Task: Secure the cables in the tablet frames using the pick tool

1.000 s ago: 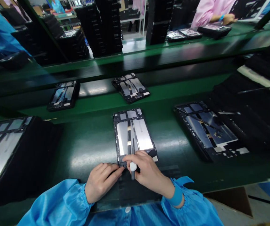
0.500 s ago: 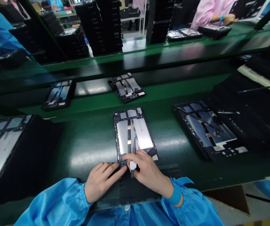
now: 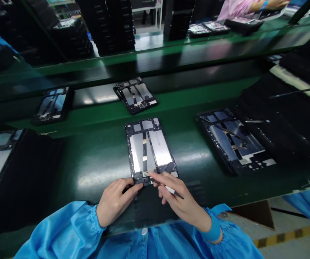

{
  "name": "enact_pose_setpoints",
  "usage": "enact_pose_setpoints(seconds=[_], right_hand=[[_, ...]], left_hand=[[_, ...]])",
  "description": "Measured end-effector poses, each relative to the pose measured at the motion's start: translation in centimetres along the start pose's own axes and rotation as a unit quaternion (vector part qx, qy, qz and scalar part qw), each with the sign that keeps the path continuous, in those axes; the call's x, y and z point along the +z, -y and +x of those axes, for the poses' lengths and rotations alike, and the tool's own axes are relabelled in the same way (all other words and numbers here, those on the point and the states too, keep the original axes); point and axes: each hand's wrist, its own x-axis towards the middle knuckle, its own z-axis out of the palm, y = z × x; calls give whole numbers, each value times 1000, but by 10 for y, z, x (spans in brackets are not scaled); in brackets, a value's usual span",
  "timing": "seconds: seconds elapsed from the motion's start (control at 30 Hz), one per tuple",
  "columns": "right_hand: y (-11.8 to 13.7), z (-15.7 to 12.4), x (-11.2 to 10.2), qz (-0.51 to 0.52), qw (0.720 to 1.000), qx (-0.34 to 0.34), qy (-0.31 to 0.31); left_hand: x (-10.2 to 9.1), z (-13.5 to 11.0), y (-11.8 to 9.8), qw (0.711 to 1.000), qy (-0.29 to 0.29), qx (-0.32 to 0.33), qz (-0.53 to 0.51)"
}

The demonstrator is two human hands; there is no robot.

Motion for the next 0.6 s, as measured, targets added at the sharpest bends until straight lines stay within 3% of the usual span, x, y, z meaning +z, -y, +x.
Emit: enact_pose_setpoints(seconds=[0.13, 0.23, 0.43, 0.6], right_hand=[[-6, -1, 11, 58, 996, 66, -26], [-8, 4, 17, 43, 994, 93, -46], [-2, 9, 14, -58, 998, 25, -29], [-8, 6, 3, -74, 995, 31, -57]], left_hand=[[-1, 1, -1, 1000, -1, -9, -6], [-1, 0, -2, 1000, -5, -8, -4], [0, 0, -2, 1000, -14, -6, -5], [0, 0, -1, 1000, -16, -4, -1]])
